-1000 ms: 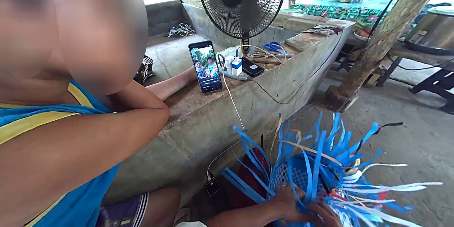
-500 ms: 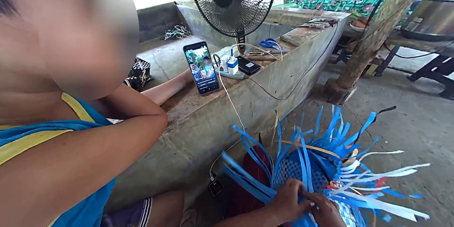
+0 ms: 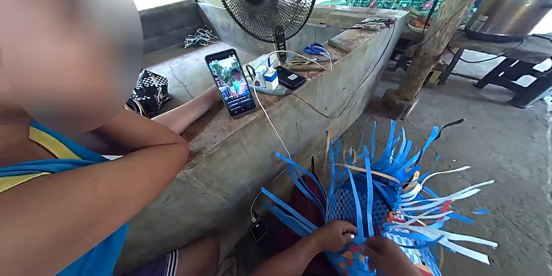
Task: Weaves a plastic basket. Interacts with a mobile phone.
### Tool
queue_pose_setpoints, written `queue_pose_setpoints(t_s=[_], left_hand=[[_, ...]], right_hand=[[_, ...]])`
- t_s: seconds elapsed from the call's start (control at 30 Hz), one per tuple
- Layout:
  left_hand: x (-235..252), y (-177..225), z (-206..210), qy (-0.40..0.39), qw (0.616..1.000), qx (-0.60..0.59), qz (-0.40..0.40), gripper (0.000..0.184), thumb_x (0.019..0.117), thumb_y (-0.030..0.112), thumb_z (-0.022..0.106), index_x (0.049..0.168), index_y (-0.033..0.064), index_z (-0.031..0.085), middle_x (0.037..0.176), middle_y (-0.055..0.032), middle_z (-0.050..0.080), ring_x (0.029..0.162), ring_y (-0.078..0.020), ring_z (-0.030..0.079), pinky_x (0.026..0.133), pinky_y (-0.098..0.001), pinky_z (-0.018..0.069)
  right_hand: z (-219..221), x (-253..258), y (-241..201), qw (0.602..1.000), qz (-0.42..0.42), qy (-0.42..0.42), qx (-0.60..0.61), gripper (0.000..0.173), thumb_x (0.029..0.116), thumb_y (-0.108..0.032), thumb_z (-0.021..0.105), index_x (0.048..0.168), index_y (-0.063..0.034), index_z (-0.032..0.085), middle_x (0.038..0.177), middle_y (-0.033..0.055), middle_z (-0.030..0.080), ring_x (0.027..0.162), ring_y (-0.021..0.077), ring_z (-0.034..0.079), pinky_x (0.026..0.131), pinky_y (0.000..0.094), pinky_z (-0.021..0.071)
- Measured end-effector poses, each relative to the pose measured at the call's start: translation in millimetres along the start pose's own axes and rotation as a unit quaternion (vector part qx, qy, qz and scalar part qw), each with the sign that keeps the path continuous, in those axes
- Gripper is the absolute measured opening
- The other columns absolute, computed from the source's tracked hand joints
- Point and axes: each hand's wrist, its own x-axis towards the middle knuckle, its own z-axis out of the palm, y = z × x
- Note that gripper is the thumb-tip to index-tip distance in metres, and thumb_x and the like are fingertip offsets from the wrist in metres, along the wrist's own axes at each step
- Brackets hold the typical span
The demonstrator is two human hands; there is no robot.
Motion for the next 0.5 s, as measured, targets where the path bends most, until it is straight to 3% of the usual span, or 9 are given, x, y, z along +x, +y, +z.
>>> queue_pose_setpoints(t_s=[0.13, 0.27, 0.33, 0.43, 0.5], left_hand=[[0, 8, 8, -0.003, 0.997, 0.038, 0.063, 0.027, 0.0979, -0.002, 0.050, 0.114, -0.0156, 0.067, 0.120, -0.0324, 0.062, 0.117, -0.0423, 0.059, 0.105, -0.0529, 0.0445], [2, 3, 14, 0.006, 0.992, 0.095, 0.079, 0.034, 0.1000, 0.013, 0.062, 0.119, -0.0147, 0.065, 0.120, -0.0323, 0.063, 0.118, -0.0437, 0.061, 0.106, -0.0544, 0.0456], [3, 1, 16, 0.009, 0.990, 0.102, 0.098, 0.033, 0.1003, 0.013, 0.062, 0.118, -0.0150, 0.065, 0.117, -0.0321, 0.064, 0.115, -0.0436, 0.062, 0.104, -0.0540, 0.0468], [8, -1, 22, 0.008, 0.987, 0.089, 0.136, 0.029, 0.1020, 0.011, 0.058, 0.113, -0.0151, 0.067, 0.112, -0.0316, 0.065, 0.110, -0.0430, 0.063, 0.101, -0.0531, 0.0483], [10, 0, 25, 0.019, 0.988, 0.077, 0.130, 0.028, 0.1034, 0.009, 0.054, 0.110, -0.0150, 0.067, 0.109, -0.0316, 0.064, 0.108, -0.0427, 0.063, 0.100, -0.0521, 0.0482]], right_hand=[[-18, 7, -10, 0.993, -0.056, 0.080, -0.072, 0.027, 0.1023, -0.018, 0.061, 0.105, 0.0058, 0.073, 0.093, 0.0240, 0.073, 0.090, 0.0396, 0.071, 0.088, 0.0594, 0.0534], [-12, -8, 11, 0.986, -0.082, 0.136, -0.046, 0.028, 0.1012, -0.016, 0.061, 0.110, 0.0094, 0.071, 0.098, 0.0274, 0.072, 0.094, 0.0422, 0.071, 0.089, 0.0613, 0.0526], [-7, -17, 30, 0.986, -0.079, 0.146, -0.032, 0.031, 0.1017, -0.015, 0.059, 0.113, 0.0127, 0.066, 0.096, 0.0286, 0.070, 0.088, 0.0418, 0.068, 0.084, 0.0606, 0.0530], [-4, -16, 56, 0.988, -0.054, 0.141, -0.027, 0.033, 0.1038, -0.018, 0.056, 0.114, 0.0137, 0.062, 0.098, 0.0286, 0.069, 0.091, 0.0421, 0.068, 0.085, 0.0612, 0.0525], [-11, -13, 58, 0.986, -0.027, 0.143, -0.085, 0.034, 0.1030, -0.019, 0.058, 0.111, 0.0129, 0.065, 0.099, 0.0302, 0.070, 0.096, 0.0462, 0.068, 0.088, 0.0644, 0.0510]])
